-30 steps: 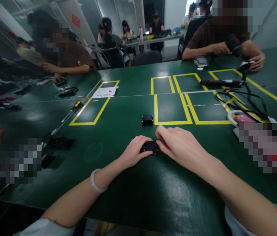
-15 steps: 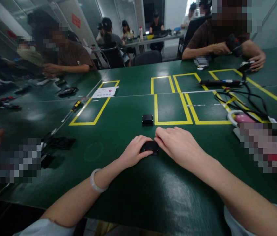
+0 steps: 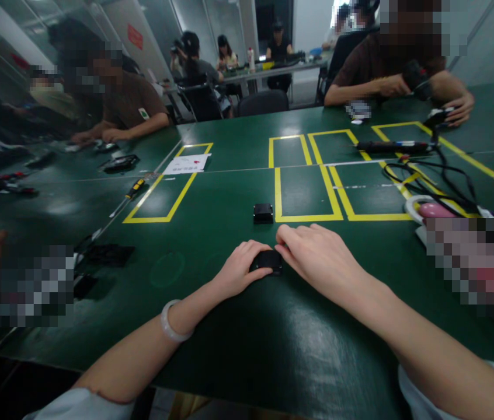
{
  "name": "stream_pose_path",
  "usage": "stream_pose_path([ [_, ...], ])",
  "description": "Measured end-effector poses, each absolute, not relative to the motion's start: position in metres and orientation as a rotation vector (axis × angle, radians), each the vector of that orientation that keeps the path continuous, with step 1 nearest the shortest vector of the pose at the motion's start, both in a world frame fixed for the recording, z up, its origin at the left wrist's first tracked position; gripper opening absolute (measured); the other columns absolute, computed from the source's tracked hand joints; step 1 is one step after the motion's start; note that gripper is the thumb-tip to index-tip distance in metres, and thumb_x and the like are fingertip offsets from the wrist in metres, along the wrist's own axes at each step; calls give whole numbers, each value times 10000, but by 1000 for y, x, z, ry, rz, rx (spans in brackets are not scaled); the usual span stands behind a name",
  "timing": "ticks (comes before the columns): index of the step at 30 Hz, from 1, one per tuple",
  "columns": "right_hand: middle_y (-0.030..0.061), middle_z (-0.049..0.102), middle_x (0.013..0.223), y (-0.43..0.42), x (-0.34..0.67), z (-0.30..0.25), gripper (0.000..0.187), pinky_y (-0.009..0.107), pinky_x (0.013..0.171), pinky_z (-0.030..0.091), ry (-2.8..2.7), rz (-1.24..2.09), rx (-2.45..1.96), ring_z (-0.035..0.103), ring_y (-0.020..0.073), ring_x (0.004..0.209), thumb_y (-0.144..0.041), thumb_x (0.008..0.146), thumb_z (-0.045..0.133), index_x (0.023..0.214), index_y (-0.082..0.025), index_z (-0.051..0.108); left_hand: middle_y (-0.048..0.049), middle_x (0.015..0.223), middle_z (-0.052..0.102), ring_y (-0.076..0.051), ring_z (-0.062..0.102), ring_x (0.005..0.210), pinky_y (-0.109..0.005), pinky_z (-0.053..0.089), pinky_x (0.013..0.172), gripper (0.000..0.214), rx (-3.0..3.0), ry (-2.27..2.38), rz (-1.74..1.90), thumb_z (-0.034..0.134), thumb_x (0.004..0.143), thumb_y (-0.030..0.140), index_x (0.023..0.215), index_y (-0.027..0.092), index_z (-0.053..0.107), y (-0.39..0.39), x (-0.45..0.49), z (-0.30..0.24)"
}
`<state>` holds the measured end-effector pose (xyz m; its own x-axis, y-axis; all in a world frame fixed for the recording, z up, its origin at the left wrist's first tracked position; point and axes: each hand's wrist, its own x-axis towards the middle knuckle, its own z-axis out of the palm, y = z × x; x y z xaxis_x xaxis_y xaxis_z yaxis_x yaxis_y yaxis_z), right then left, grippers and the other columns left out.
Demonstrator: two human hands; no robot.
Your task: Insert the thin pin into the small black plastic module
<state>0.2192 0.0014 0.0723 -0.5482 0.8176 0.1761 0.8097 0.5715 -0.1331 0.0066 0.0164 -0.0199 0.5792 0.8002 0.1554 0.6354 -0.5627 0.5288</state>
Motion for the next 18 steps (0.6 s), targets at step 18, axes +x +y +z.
stream_pose_path([
  [18,24,610,736,-1,219,76,188,291,600,364,-2583,60,-1338,564,176,663,-340,938,414,842,-205,502,-62,1137,558,-239,503,1032,-371,409,890,356,2375,1159,520,558,894,434,1174,220,510,16,6,-19],
])
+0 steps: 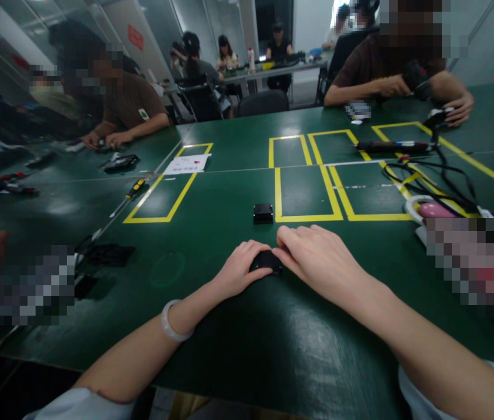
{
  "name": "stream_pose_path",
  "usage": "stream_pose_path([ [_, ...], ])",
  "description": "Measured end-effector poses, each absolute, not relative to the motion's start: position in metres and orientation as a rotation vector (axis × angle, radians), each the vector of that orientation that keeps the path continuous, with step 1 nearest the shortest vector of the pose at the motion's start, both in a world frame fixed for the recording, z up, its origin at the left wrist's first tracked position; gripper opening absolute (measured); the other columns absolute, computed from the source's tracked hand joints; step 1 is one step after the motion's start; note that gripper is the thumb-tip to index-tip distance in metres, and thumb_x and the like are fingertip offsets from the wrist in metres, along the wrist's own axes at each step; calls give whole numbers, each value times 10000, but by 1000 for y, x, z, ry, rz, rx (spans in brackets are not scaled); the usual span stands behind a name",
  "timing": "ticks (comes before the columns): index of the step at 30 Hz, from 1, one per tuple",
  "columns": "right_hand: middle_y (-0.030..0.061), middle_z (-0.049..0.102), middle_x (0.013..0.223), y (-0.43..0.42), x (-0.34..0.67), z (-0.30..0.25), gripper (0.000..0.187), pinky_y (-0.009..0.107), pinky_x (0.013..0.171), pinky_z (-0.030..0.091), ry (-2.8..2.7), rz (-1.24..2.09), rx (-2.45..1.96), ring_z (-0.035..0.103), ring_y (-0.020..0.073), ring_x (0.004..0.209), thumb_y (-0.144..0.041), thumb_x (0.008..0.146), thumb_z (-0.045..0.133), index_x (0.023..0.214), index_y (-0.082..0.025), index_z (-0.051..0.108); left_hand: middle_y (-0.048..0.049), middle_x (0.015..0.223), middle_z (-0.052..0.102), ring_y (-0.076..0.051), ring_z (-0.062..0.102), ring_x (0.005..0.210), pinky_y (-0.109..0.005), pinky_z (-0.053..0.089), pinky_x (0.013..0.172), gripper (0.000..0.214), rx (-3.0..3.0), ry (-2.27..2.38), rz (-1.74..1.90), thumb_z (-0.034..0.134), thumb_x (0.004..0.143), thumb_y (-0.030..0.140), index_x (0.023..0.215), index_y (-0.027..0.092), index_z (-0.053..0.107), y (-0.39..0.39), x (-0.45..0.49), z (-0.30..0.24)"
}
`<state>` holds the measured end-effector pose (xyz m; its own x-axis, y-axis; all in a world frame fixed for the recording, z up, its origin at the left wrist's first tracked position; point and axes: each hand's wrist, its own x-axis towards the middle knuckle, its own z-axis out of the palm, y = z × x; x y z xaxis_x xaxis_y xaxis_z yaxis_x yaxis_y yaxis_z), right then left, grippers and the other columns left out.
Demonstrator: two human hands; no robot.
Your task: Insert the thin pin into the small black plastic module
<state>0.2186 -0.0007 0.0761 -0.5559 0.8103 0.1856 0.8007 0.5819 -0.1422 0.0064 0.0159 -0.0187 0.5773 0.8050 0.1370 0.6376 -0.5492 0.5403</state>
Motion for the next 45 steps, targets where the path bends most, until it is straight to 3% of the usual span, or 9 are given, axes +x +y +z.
stream_pose_path([
  [9,16,606,787,0,221,74,87,283,604,360,-2608,137,-1334,572,171,692,-270,927,407,917,-207,467,-61,1145,555,-240,498,1050,-370,406,900,363,2373,1147,534,567,889,436,1178,224,511,16,6,-20],
  [17,19,605,721,-1,219,75,179,281,586,349,-2581,66,-1325,561,173,655,-344,931,435,840,-206,505,-59,1140,557,-234,499,1043,-361,405,894,365,2381,1149,542,570,891,429,1183,220,503,16,6,-21],
  [26,15,609,792,-1,222,73,75,277,602,352,-2603,146,-1284,559,163,687,-261,912,429,897,-211,484,-60,1142,554,-241,497,1049,-376,401,907,353,2355,1151,532,564,891,431,1179,233,516,16,6,-19],
  [33,12,591,713,-1,219,76,165,282,583,344,-2609,58,-1322,546,175,642,-348,928,447,844,-210,482,-63,1130,559,-241,502,1035,-375,407,898,360,2358,1153,537,567,888,432,1179,227,511,16,6,-20],
  [41,19,606,785,-2,221,74,71,286,615,359,-2623,126,-1255,558,171,698,-256,902,442,922,-208,490,-61,1141,554,-241,499,1047,-377,407,904,356,2364,1152,523,563,889,433,1178,231,516,16,6,-20],
  [45,16,603,753,-3,219,75,122,286,602,356,-2607,102,-1257,548,170,671,-317,917,445,884,-211,498,-62,1134,556,-242,500,1043,-378,409,899,349,2371,1145,525,559,892,427,1178,230,516,16,6,-19],
])
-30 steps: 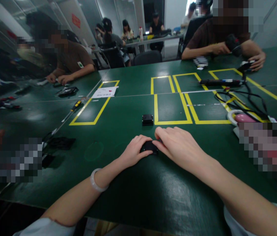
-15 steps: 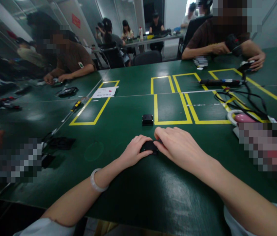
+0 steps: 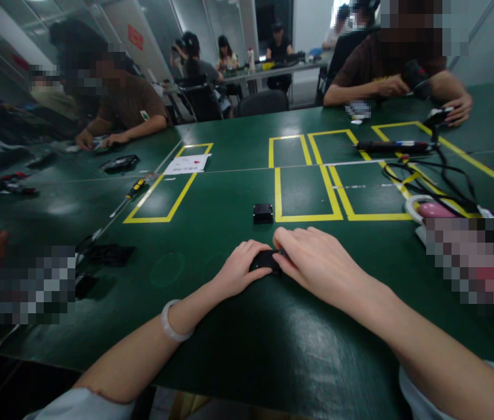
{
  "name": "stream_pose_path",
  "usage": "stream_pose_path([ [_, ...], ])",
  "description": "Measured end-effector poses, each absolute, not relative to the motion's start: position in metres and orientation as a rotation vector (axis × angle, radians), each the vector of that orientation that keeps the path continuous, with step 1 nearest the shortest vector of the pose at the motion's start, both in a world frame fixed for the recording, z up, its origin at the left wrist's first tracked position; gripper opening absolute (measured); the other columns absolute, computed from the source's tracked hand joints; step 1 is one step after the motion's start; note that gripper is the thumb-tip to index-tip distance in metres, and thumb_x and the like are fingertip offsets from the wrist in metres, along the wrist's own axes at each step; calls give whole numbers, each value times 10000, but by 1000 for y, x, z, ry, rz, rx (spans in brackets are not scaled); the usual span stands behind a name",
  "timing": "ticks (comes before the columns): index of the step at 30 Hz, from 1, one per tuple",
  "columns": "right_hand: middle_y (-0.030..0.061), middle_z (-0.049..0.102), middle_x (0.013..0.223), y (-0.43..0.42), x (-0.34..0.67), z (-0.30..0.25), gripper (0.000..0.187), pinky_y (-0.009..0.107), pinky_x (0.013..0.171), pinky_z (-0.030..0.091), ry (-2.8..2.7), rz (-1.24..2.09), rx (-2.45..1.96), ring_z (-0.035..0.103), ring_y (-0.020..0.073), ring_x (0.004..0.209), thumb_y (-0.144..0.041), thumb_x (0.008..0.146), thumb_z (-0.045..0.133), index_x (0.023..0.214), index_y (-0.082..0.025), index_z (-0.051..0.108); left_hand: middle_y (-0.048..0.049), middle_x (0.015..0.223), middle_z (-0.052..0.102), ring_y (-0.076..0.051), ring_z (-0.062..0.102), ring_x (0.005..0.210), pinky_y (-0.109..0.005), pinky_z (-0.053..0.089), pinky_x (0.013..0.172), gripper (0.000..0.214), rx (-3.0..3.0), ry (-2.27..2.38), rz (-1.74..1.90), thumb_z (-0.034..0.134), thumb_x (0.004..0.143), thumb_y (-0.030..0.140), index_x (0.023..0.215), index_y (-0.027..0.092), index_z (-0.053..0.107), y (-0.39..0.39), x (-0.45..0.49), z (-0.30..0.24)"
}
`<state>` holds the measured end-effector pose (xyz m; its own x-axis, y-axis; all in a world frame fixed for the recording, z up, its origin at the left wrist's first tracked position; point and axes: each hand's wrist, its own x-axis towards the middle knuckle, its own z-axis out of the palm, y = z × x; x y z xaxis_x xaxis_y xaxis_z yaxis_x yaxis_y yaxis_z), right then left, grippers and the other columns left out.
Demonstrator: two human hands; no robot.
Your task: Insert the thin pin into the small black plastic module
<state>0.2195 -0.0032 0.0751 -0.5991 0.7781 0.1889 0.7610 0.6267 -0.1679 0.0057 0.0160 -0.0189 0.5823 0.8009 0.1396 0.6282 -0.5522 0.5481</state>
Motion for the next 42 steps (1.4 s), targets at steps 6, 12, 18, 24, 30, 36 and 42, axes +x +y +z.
stream_pose_path([
  [6,22,594,741,-2,218,75,151,289,604,356,-2616,103,-1295,550,177,671,-308,941,411,850,-208,479,-61,1128,558,-238,504,1031,-366,410,889,356,2379,1150,528,560,894,436,1175,225,508,16,5,-19],
  [12,17,594,782,-3,219,77,72,289,617,358,-2624,144,-1284,551,171,692,-266,918,426,889,-213,464,-57,1132,557,-236,503,1032,-364,408,892,352,2381,1151,530,561,895,434,1175,226,509,16,5,-20],
  [18,11,585,732,-3,218,77,190,291,602,350,-2610,96,-1298,542,178,660,-379,936,431,848,-215,470,-57,1129,561,-235,502,1026,-362,407,886,351,2381,1153,545,573,888,425,1169,222,514,16,5,-20],
  [24,8,586,760,-2,218,74,101,291,614,356,-2608,153,-1307,550,179,684,-298,932,420,878,-218,450,-54,1130,558,-232,499,1032,-354,408,885,366,2394,1151,552,583,883,428,1174,217,510,16,6,-22],
  [30,3,584,790,-4,219,75,72,290,623,359,-2603,156,-1300,552,178,702,-292,917,439,911,-221,445,-56,1135,557,-235,499,1041,-362,407,894,358,2401,1148,547,573,889,428,1175,222,512,17,6,-22],
  [36,2,586,737,-3,218,75,161,291,605,354,-2599,117,-1303,549,182,667,-363,934,442,857,-222,456,-58,1132,558,-236,502,1038,-363,408,891,354,2396,1147,544,571,891,425,1172,219,508,17,6,-22],
  [42,-3,576,750,-3,219,75,91,293,602,353,-2613,166,-1300,547,177,671,-300,931,417,882,-226,435,-58,1132,556,-237,501,1039,-365,407,890,351,2389,1145,539,565,892,431,1171,223,511,17,6,-21],
])
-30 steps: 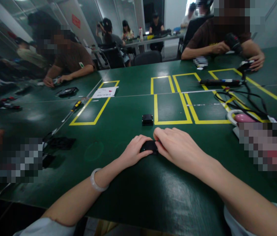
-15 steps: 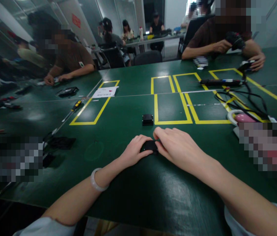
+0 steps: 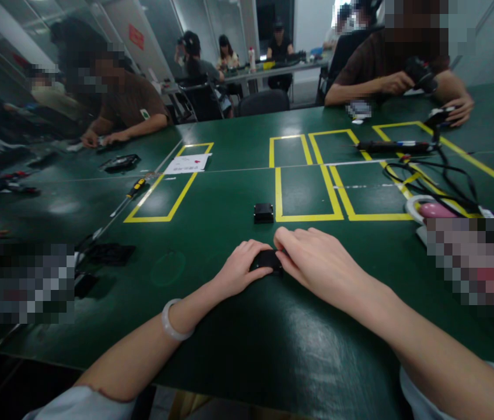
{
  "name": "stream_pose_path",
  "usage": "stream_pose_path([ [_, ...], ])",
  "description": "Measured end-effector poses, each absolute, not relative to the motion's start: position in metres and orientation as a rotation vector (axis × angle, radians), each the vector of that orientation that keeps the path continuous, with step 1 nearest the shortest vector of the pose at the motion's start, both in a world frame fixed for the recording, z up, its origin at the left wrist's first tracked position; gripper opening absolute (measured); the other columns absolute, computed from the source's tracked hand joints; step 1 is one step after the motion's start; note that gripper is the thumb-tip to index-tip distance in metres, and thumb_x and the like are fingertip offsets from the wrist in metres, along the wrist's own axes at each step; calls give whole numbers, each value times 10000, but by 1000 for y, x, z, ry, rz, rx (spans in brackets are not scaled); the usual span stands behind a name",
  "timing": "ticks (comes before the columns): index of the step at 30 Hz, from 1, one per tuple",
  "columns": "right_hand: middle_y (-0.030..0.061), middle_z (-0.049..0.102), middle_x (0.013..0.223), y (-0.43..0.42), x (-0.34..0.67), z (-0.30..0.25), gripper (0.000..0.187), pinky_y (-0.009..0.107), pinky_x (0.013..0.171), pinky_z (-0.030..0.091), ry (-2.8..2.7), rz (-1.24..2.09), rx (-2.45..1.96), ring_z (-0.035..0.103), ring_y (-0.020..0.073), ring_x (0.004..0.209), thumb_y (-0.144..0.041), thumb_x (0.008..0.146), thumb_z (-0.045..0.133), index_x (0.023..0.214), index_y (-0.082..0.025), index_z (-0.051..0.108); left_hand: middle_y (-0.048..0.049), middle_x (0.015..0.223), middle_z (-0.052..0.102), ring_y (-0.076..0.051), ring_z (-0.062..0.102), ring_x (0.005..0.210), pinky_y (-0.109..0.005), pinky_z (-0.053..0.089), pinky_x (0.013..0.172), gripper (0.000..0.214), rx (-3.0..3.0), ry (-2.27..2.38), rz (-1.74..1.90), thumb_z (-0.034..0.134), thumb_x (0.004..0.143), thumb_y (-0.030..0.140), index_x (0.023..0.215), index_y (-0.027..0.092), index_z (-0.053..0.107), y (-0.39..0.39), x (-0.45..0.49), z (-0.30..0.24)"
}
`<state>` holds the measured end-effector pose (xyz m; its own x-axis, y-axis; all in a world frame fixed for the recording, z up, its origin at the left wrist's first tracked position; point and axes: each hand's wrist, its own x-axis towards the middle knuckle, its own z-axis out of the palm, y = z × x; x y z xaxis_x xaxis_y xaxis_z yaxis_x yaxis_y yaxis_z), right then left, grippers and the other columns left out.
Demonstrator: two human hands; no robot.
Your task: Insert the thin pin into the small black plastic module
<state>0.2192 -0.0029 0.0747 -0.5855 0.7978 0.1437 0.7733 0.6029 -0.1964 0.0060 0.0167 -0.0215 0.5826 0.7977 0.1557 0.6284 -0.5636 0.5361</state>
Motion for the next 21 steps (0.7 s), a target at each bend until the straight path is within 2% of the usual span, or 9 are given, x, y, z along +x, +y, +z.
stream_pose_path([
  [3,-8,569,754,-4,219,76,60,294,607,354,-2612,168,-1306,543,173,671,-282,920,424,895,-227,428,-56,1122,559,-236,502,1030,-367,406,891,349,2391,1150,541,567,891,433,1166,225,514,17,6,-21],
  [9,0,579,750,-3,216,75,179,300,608,359,-2607,159,-1315,548,187,678,-392,936,429,868,-226,438,-57,1123,559,-236,503,1029,-362,409,884,355,2398,1151,543,577,887,425,1169,222,510,16,6,-22],
  [17,-9,575,768,-4,218,75,56,288,605,347,-2599,168,-1301,540,170,675,-277,918,428,893,-228,422,-60,1147,553,-240,499,1043,-372,408,895,363,2399,1146,537,571,887,432,1180,227,512,17,5,-23],
  [21,-7,570,763,-5,218,76,81,286,602,344,-2598,148,-1307,534,167,670,-300,921,432,891,-225,425,-62,1141,558,-244,500,1043,-380,408,898,358,2390,1150,531,567,889,430,1180,228,514,17,5,-21],
])
